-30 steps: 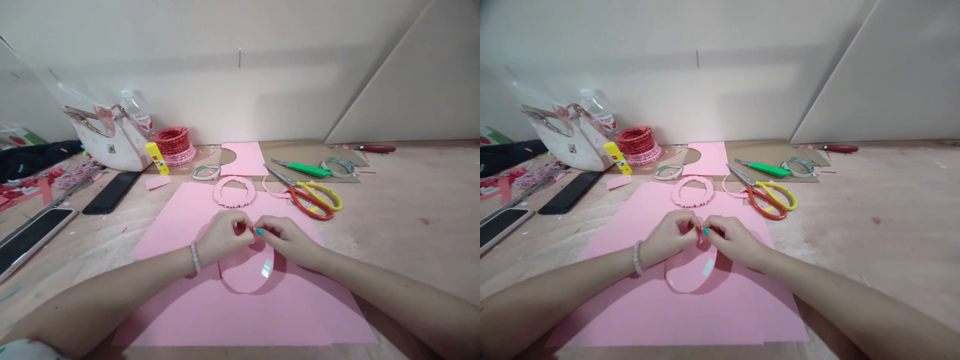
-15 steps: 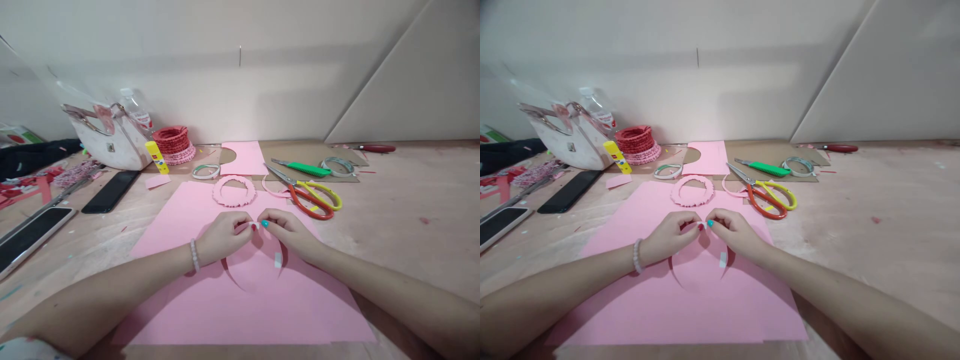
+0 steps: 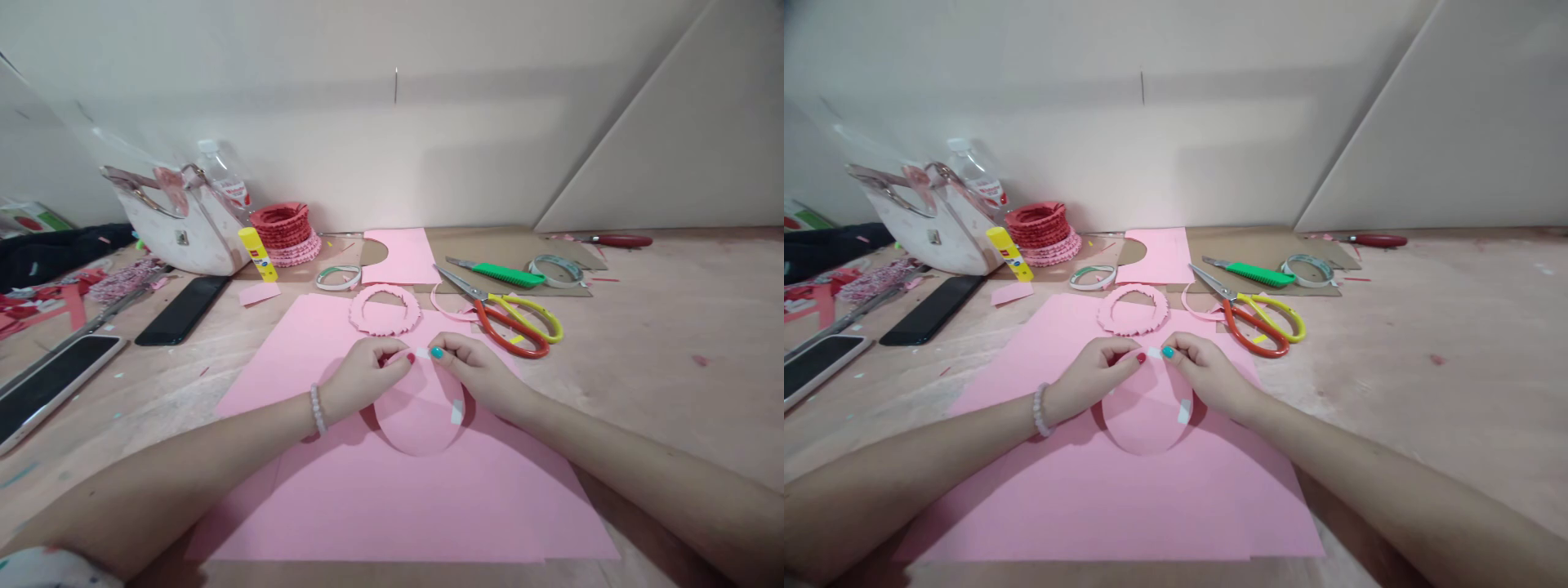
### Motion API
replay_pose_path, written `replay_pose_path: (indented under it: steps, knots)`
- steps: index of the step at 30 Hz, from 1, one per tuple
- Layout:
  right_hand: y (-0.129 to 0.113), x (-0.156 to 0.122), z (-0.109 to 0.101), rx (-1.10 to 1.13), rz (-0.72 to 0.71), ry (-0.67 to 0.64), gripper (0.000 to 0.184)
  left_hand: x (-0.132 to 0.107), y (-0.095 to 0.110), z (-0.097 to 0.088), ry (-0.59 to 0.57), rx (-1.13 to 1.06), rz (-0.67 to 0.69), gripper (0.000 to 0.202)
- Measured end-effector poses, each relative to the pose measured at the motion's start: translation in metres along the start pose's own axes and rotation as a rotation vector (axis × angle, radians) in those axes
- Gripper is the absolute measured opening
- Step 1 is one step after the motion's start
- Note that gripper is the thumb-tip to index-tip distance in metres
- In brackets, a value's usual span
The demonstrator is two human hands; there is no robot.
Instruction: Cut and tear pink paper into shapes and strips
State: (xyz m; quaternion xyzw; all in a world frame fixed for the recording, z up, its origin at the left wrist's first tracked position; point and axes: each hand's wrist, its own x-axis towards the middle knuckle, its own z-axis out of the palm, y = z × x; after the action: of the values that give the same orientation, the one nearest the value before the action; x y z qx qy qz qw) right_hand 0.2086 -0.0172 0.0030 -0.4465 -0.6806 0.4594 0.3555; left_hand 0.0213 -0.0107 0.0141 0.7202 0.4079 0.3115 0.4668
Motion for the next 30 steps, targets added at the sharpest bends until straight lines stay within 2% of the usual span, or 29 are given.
replay_pose_path:
  steps: [5, 8, 10, 12, 14, 15, 19, 23, 30]
  knots:
    - [-0.002, 0.002, 0.001, 0.02, -0.009, 0.001, 0.019, -0.001, 0.001, 0.0, -0.02, -0.015, 0.018, 0.028]
    - [-0.002, 0.003, 0.003, -0.119, -0.079, 0.13, 0.012, -0.002, 0.004, 0.001, 0.002, 0.014, 0.041, 0.029]
    - [-0.001, 0.002, 0.004, -0.317, -0.241, 0.259, 0.006, -0.003, 0.004, 0.003, 0.031, 0.06, 0.05, 0.029]
    - [0.001, -0.001, 0.004, -0.525, -0.464, 0.314, 0.006, -0.004, 0.003, 0.004, 0.058, 0.107, 0.057, 0.028]
    - [0.001, -0.004, 0.005, -0.663, -0.611, 0.253, 0.008, -0.005, 0.002, 0.005, 0.069, 0.149, 0.084, 0.027]
    - [0.001, -0.006, 0.005, -0.701, -0.634, 0.209, 0.009, -0.006, 0.002, 0.006, 0.067, 0.172, 0.106, 0.026]
    - [-0.001, -0.008, 0.006, -0.727, -0.566, 0.113, 0.011, -0.008, 0.004, 0.006, 0.023, 0.292, 0.205, 0.024]
    - [-0.002, -0.007, 0.007, -0.721, -0.541, 0.113, 0.014, -0.009, 0.007, 0.005, -0.022, 0.387, 0.249, 0.022]
    - [-0.002, -0.007, 0.008, -0.714, -0.549, 0.123, 0.015, -0.009, 0.005, 0.005, -0.045, 0.414, 0.254, 0.024]
